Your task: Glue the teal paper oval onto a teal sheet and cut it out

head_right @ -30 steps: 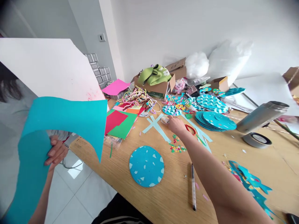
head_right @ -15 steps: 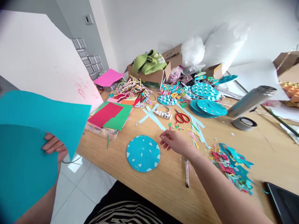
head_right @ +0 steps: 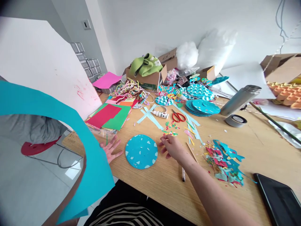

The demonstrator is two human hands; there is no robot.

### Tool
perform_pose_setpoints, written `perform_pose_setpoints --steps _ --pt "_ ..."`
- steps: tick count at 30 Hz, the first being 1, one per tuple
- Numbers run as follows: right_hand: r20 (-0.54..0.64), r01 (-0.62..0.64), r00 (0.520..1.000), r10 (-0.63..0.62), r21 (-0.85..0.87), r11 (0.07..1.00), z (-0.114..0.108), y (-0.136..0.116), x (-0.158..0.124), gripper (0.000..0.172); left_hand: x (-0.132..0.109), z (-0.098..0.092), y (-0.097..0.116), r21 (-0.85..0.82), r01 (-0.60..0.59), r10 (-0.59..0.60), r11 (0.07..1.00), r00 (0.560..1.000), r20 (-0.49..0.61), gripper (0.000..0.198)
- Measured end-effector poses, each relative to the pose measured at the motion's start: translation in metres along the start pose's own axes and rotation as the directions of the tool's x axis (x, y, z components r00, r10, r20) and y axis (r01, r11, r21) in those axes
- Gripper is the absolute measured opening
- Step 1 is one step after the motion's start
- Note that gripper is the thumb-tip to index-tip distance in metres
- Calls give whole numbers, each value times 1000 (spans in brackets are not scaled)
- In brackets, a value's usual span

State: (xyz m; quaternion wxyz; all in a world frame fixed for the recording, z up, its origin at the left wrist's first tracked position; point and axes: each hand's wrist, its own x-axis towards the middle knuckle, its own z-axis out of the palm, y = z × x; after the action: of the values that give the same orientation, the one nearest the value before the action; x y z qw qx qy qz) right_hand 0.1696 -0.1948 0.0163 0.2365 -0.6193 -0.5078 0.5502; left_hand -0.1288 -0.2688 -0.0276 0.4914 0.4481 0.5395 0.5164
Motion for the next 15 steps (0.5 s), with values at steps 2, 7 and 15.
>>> perform_pose_setpoints --steps 2,7,15 --pt "26 -19 999 18 43 999 2 1 1 9 -5 0 2 -450 102 -24 887 984 175 34" --pt "65 -57 997 45 197 979 3 8 6 9 -7 2 2 -782 260 -36 567 956 291 16" --pt "242 -70 970 -11 321 944 -1 14 8 33 -8 1 2 -817 280 -39 504 953 302 17"
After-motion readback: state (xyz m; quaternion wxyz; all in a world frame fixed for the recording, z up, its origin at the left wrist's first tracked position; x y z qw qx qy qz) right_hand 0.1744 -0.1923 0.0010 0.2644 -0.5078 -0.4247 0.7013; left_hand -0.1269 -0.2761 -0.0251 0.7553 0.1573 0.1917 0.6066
